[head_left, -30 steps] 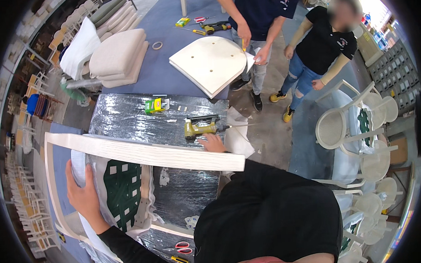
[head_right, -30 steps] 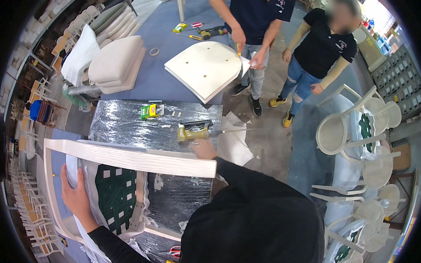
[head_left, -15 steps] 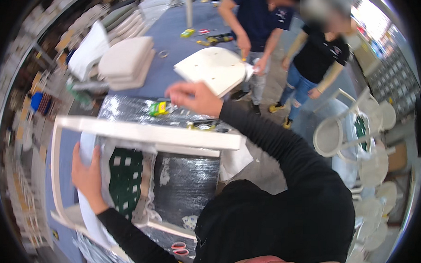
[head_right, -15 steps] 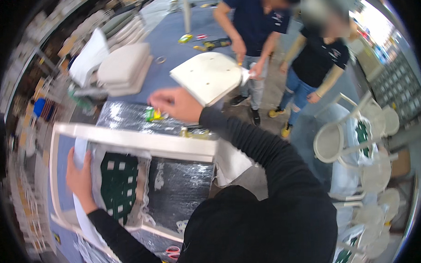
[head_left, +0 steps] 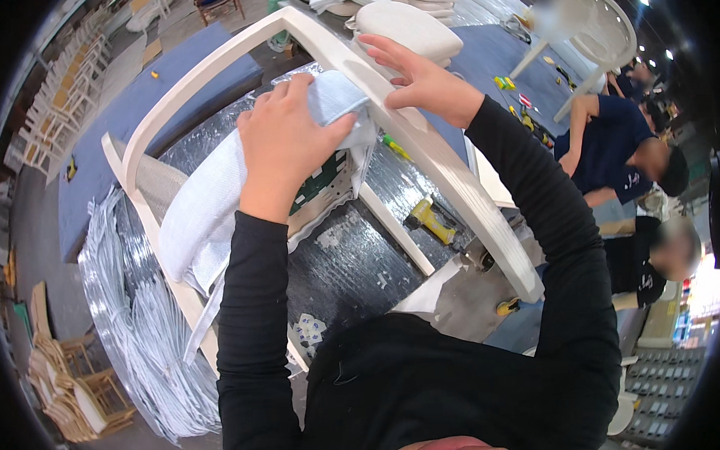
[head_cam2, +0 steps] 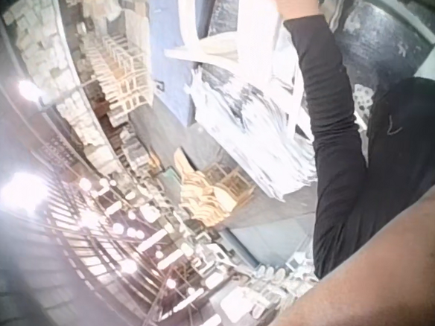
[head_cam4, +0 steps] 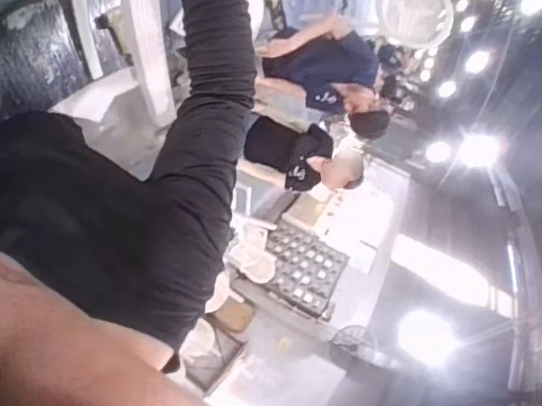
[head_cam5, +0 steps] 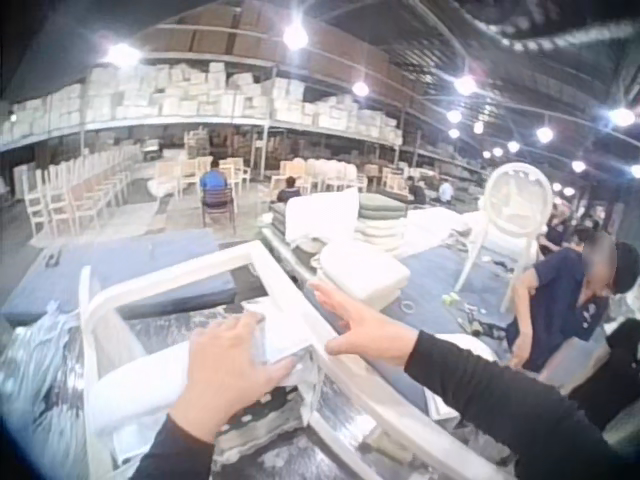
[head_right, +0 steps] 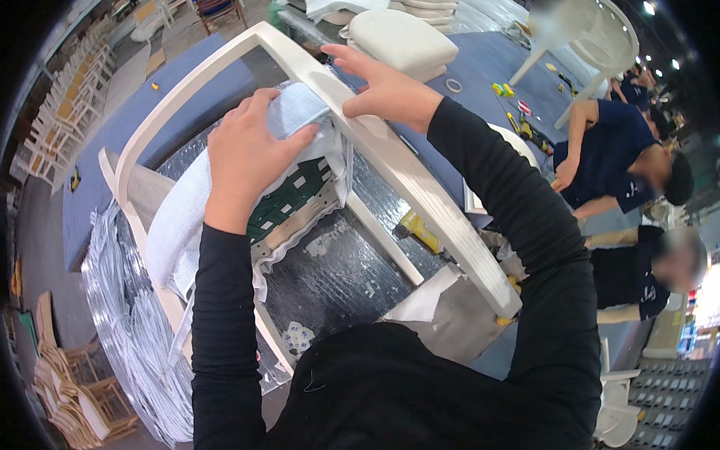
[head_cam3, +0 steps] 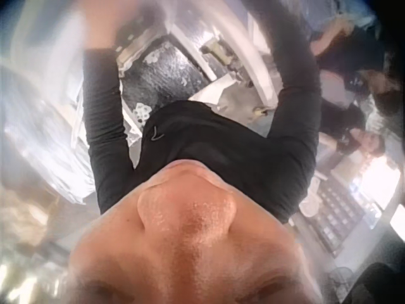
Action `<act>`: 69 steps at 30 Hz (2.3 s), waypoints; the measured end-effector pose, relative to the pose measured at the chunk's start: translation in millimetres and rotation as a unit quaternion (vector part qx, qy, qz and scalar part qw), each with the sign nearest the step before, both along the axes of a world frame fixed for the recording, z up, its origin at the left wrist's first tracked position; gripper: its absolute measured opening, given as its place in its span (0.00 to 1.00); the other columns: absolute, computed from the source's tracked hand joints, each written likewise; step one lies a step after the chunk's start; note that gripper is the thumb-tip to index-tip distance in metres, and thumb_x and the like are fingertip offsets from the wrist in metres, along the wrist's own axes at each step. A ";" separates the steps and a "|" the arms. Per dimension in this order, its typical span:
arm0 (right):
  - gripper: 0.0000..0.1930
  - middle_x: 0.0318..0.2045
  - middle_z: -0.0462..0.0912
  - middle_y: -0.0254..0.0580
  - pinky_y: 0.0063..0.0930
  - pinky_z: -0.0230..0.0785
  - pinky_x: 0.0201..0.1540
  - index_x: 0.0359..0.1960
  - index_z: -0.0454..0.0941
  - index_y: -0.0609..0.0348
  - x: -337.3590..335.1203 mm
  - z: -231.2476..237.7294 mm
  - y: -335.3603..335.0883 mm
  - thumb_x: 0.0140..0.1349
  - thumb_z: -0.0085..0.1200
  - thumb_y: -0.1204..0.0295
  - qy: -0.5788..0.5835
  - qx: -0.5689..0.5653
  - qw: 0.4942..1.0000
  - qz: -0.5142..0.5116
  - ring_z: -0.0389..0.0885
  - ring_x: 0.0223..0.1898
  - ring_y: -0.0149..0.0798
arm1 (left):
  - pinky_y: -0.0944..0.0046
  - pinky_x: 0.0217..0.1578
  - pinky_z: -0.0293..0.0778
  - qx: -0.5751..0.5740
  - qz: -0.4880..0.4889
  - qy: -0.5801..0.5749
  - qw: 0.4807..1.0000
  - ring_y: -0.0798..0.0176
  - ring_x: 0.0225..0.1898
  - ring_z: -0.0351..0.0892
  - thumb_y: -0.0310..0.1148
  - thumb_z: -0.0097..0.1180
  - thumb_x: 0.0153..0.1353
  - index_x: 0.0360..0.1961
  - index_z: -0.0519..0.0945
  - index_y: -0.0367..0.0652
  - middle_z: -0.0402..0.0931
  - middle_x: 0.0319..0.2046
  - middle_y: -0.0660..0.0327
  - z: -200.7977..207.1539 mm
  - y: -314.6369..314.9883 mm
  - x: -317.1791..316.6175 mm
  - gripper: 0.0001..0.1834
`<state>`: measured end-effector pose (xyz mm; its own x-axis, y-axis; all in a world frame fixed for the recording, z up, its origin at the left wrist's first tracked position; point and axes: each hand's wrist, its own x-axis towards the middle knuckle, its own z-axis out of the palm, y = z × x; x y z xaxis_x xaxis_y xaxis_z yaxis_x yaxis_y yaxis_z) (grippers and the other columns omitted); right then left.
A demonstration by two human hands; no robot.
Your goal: The person staples white fabric onto a white chair frame using a pneumatic staple gun, then trims excess fabric with scissors. The person repeats this process along the chair's edges, securing and cutting the fabric in sequence.
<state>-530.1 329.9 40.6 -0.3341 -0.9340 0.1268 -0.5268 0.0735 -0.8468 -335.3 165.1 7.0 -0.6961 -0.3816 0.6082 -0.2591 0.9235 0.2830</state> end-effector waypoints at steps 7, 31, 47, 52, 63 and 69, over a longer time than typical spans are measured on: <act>0.57 0.82 0.60 0.42 0.29 0.49 0.80 0.85 0.53 0.44 7.7 -1.0 -28.9 0.48 0.57 0.86 -0.147 -0.007 0.988 0.053 0.56 0.81 0.37 | 0.48 0.46 0.80 0.042 -0.056 0.037 0.997 0.45 0.44 0.89 0.55 0.75 0.51 0.50 0.81 0.40 0.88 0.40 0.49 -2.4 -7.9 -15.2 0.35; 0.34 0.78 0.66 0.52 0.34 0.60 0.76 0.74 0.68 0.59 -13.5 -56.0 -12.3 0.64 0.60 0.77 -0.112 -0.144 0.983 0.031 0.67 0.76 0.42 | 0.50 0.61 0.77 0.077 -0.210 0.031 0.974 0.44 0.59 0.84 0.33 0.71 0.53 0.49 0.87 0.50 0.85 0.60 0.55 -2.1 -17.4 1.3 0.19; 0.19 0.55 0.87 0.41 0.30 0.73 0.57 0.64 0.79 0.57 212.5 -199.5 59.9 0.76 0.58 0.65 -0.411 0.008 0.910 -0.063 0.85 0.54 0.35 | 0.59 0.39 0.77 0.250 0.018 -0.132 0.959 0.59 0.31 0.83 0.35 0.68 0.67 0.39 0.86 0.37 0.83 0.27 0.56 -33.0 20.5 278.2 0.11; 0.23 0.59 0.84 0.42 0.32 0.71 0.62 0.70 0.73 0.58 259.7 -130.6 -9.9 0.79 0.57 0.63 -0.486 -0.155 0.856 -0.079 0.82 0.59 0.35 | 0.65 0.31 0.74 0.392 0.013 -0.160 0.906 0.71 0.25 0.74 0.31 0.68 0.67 0.37 0.86 0.32 0.81 0.23 0.59 -24.0 44.0 306.4 0.10; 0.14 0.36 0.81 0.36 0.33 0.73 0.45 0.53 0.75 0.65 352.1 -183.6 -7.6 0.76 0.59 0.67 -0.347 -0.159 0.917 -0.117 0.80 0.36 0.35 | 0.61 0.35 0.78 0.245 -0.121 -0.041 0.961 0.57 0.30 0.84 0.30 0.67 0.66 0.40 0.87 0.36 0.85 0.31 0.55 -17.2 56.7 268.6 0.07; 0.18 0.40 0.76 0.56 0.47 0.70 0.46 0.53 0.68 0.67 407.7 -190.9 29.1 0.72 0.59 0.68 -0.174 0.058 0.975 0.125 0.78 0.39 0.56 | 0.55 0.39 0.82 0.134 -0.068 -0.093 0.984 0.47 0.34 0.89 0.32 0.67 0.65 0.47 0.87 0.39 0.88 0.33 0.51 -38.9 49.9 212.9 0.12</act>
<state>-122.5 359.0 -150.3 -0.0977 -0.9931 -0.0651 -0.2221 0.0855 -0.9713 -122.4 214.9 -31.9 -0.8411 -0.4068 0.3563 -0.2086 0.8519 0.4803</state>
